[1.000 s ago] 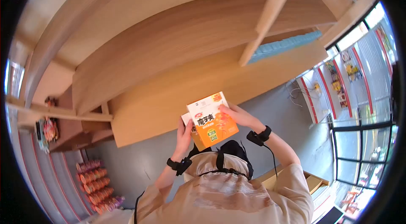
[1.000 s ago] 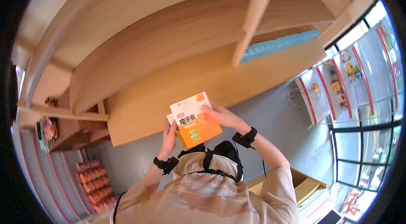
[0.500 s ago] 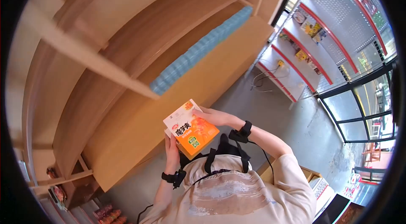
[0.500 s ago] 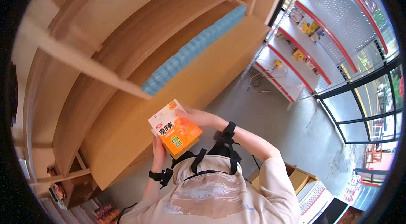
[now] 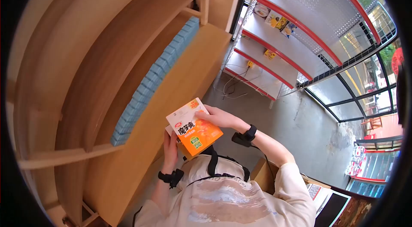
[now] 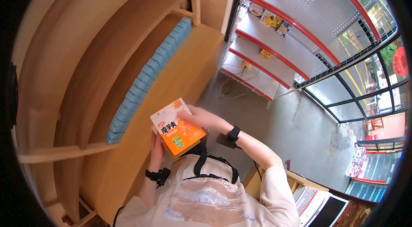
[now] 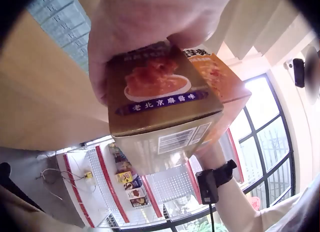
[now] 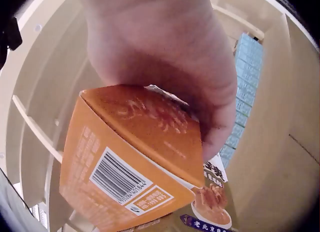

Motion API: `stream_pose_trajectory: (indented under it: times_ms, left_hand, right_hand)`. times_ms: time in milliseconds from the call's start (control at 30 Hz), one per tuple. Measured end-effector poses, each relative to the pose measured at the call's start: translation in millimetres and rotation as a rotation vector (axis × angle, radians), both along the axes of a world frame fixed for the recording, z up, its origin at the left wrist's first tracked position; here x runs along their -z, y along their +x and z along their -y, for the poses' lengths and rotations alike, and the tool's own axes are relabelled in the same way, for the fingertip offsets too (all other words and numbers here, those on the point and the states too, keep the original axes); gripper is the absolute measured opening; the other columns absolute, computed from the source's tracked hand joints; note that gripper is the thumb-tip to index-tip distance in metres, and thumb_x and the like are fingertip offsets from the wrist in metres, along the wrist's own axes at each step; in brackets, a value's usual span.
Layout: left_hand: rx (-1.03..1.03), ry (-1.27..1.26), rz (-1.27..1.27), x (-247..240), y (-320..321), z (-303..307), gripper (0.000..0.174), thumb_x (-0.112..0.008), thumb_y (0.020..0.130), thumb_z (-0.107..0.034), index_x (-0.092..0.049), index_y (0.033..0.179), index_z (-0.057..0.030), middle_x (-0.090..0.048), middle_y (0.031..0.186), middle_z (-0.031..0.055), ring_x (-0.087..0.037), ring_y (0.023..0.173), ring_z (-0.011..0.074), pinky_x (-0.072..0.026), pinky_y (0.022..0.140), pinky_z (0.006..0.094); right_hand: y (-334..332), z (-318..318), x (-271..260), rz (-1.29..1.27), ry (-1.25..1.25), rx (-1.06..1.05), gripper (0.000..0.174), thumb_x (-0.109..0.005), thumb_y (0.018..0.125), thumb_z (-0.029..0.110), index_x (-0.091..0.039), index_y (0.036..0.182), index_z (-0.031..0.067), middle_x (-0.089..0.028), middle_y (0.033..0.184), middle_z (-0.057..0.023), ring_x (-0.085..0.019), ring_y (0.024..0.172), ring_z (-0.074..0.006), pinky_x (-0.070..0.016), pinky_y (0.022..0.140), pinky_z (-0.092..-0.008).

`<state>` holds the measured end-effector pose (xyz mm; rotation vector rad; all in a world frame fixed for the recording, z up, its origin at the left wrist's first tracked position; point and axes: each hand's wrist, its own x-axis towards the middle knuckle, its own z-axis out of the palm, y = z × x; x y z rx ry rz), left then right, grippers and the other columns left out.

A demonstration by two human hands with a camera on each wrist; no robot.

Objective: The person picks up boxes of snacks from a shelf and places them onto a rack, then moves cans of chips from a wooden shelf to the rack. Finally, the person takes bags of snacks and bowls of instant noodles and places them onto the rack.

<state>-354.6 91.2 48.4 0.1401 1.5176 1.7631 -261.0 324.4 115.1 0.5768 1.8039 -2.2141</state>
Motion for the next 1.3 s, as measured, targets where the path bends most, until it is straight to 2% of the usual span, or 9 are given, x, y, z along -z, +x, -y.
stream_pose_trajectory:
  times_ms: [200, 300, 467, 800, 867, 1033, 1167, 1233, 1300]
  left_hand:
    - [0.173, 0.012, -0.064, -0.3, -25.5, -119.3, 0.055, -0.049, 0.095, -0.017, -0.023, 0.141, 0.0002, -0.036, 0.139, 0.0133, -0.035, 0.128, 0.0208, -0.0307, 0.105, 0.0335]
    - [0.171, 0.047, -0.052, -2.0, -31.0, -167.0, 0.058, -0.050, 0.094, -0.015, -0.021, 0.142, 0.0000, -0.036, 0.139, 0.0134, -0.035, 0.128, 0.0215, -0.0313, 0.104, 0.0344]
    - [0.152, 0.007, -0.029, 4.3, -26.3, -216.1, 0.059, -0.055, 0.091, -0.014, -0.024, 0.140, -0.0001, -0.038, 0.136, 0.0127, -0.039, 0.124, 0.0206, -0.0332, 0.102, 0.0342]
    - [0.091, -0.141, -0.127, 16.1, 63.9, -304.2, 0.062, -0.060, 0.087, -0.011, -0.027, 0.139, 0.0017, -0.045, 0.129, 0.0116, -0.044, 0.118, 0.0177, -0.0346, 0.100, 0.0306]
    - [0.039, -0.144, -0.149, 25.7, 92.3, -315.2, 0.061, -0.059, 0.087, -0.009, -0.027, 0.138, 0.0022, -0.045, 0.129, 0.0122, -0.045, 0.118, 0.0183, -0.0344, 0.100, 0.0305]
    - [-0.110, -0.198, 0.010, 29.1, 165.1, -344.2, 0.059, -0.057, 0.087, -0.009, -0.028, 0.138, 0.0019, -0.045, 0.129, 0.0127, -0.045, 0.117, 0.0186, -0.0340, 0.101, 0.0310]
    - [-0.150, -0.210, 0.043, 25.6, 201.0, -358.5, 0.058, -0.056, 0.088, -0.009, -0.029, 0.138, 0.0017, -0.047, 0.127, 0.0121, -0.046, 0.116, 0.0178, -0.0348, 0.099, 0.0299]
    - [-0.168, -0.223, 0.073, 27.4, 214.1, -363.2, 0.057, -0.056, 0.088, -0.009, -0.029, 0.138, 0.0015, -0.047, 0.126, 0.0117, -0.046, 0.115, 0.0174, -0.0350, 0.099, 0.0294]
    - [-0.175, -0.279, 0.104, 29.6, 223.7, -366.1, 0.057, -0.056, 0.088, -0.009, -0.030, 0.138, 0.0006, -0.048, 0.125, 0.0109, -0.047, 0.114, 0.0168, -0.0351, 0.099, 0.0290]
  right_hand:
    - [1.0, -101.8, 11.1, 0.017, -0.052, 0.231, 0.054, -0.061, 0.088, 0.036, -0.048, 0.125, -0.0014, -0.061, 0.112, -0.0082, -0.058, 0.098, -0.0110, -0.0478, 0.084, -0.0262]
    - [2.9, -148.8, 15.0, 0.004, 0.079, 0.210, 0.053, -0.063, 0.086, 0.036, -0.050, 0.122, -0.0009, -0.061, 0.110, -0.0076, -0.058, 0.099, -0.0106, -0.0455, 0.087, -0.0263]
    - [10.9, -200.0, 15.8, 0.051, -0.094, 0.266, 0.050, -0.065, 0.085, 0.033, -0.052, 0.120, -0.0005, -0.062, 0.109, -0.0065, -0.058, 0.097, -0.0099, -0.0455, 0.087, -0.0256]
    - [104.8, -341.3, 86.6, 0.064, -0.311, 0.476, 0.047, -0.064, 0.087, 0.030, -0.051, 0.116, -0.0053, -0.062, 0.108, -0.0096, -0.062, 0.094, -0.0143, -0.0493, 0.086, -0.0289]
    - [136.2, -377.9, 94.5, -0.021, -0.274, 0.697, 0.047, -0.062, 0.089, 0.026, -0.048, 0.119, -0.0059, -0.059, 0.112, -0.0113, -0.061, 0.097, -0.0171, -0.0492, 0.088, -0.0312]
    - [233.4, -481.6, 119.6, -0.034, -0.216, 0.864, 0.041, -0.065, 0.086, 0.014, -0.048, 0.118, -0.0037, -0.058, 0.113, -0.0090, -0.060, 0.099, -0.0173, -0.0510, 0.084, -0.0321]
    - [292.1, -548.6, 140.7, 0.039, 0.215, 0.990, 0.044, -0.068, 0.083, 0.010, -0.048, 0.122, 0.0048, -0.056, 0.114, -0.0069, -0.058, 0.102, -0.0162, -0.0520, 0.081, -0.0307]
    - [308.2, -565.9, 146.6, -0.015, 0.244, 1.003, 0.047, -0.068, 0.082, 0.008, -0.047, 0.124, 0.0068, -0.053, 0.119, -0.0086, -0.055, 0.106, -0.0176, -0.0527, 0.080, -0.0315]
    - [319.7, -582.0, 152.8, -0.024, 0.396, 1.067, 0.051, -0.065, 0.085, 0.006, -0.040, 0.129, 0.0084, -0.049, 0.124, -0.0073, -0.051, 0.112, -0.0201, -0.0503, 0.088, -0.0397]
